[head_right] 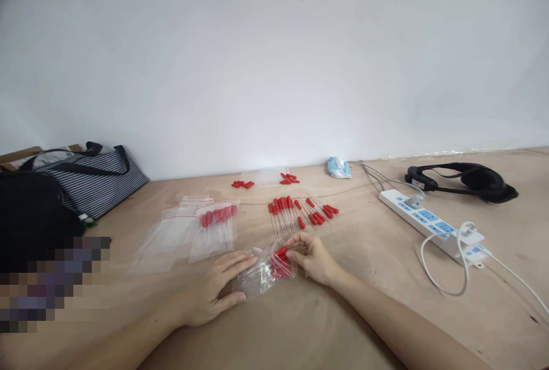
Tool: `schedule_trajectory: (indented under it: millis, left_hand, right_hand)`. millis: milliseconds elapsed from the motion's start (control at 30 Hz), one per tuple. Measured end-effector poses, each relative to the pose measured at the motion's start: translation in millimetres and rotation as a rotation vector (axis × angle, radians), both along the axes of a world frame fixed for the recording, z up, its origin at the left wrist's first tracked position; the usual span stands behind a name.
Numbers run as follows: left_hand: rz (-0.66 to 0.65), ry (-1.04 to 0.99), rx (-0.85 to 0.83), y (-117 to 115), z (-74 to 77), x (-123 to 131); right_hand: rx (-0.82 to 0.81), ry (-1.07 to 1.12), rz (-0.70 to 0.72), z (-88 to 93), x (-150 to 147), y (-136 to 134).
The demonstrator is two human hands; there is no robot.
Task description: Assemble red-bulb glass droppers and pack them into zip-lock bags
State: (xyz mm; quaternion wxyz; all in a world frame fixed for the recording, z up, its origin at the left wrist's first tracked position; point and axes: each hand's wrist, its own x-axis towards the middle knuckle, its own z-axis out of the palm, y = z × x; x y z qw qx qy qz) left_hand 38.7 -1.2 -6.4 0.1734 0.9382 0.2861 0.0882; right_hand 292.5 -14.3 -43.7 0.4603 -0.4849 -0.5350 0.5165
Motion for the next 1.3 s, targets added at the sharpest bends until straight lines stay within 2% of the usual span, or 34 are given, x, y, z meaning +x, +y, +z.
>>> schedule_trajectory:
  millis: [167,400,533,633,767,967,1167,1300]
  left_hand:
    - [-0.008,-0.017,0.006,-1,1.8,1]
    - [0.022,-0.053,0.000,-2,3.4,1]
    - [0.069,-0.047,-0.004,-3,1.4,1]
    - [0.100,-0.040,0.007,-3,-2.4,1]
    - [0.071,-0.035,0.018,-2,-4.7,-1]
    - [0.042,-0.061,0.032,0,-2.8,1]
    - [0.140,-0.209,0.087,0,-6.9,5]
    - [0.183,-0.250,0.093,1,-5.5,7]
  right_hand:
    - [0.077,-0.021,0.082,-0.5,-2,10]
    - [0.287,-0.418,0.103,6.7,-1,25]
    - [0.321,-0.548,0.037,7.7,0,27]
    - [0.283,-0.467,0.081,7.6,3,25]
    - [0.238,-0.356,0.153,10.2,10,20]
    - [0.209,-0.384,0.247,12.8,14,17]
    - [0.218,-0.278,0.156,0.9,14,20]
    - [0.238,-0.303,0.206,-3.2,16,20]
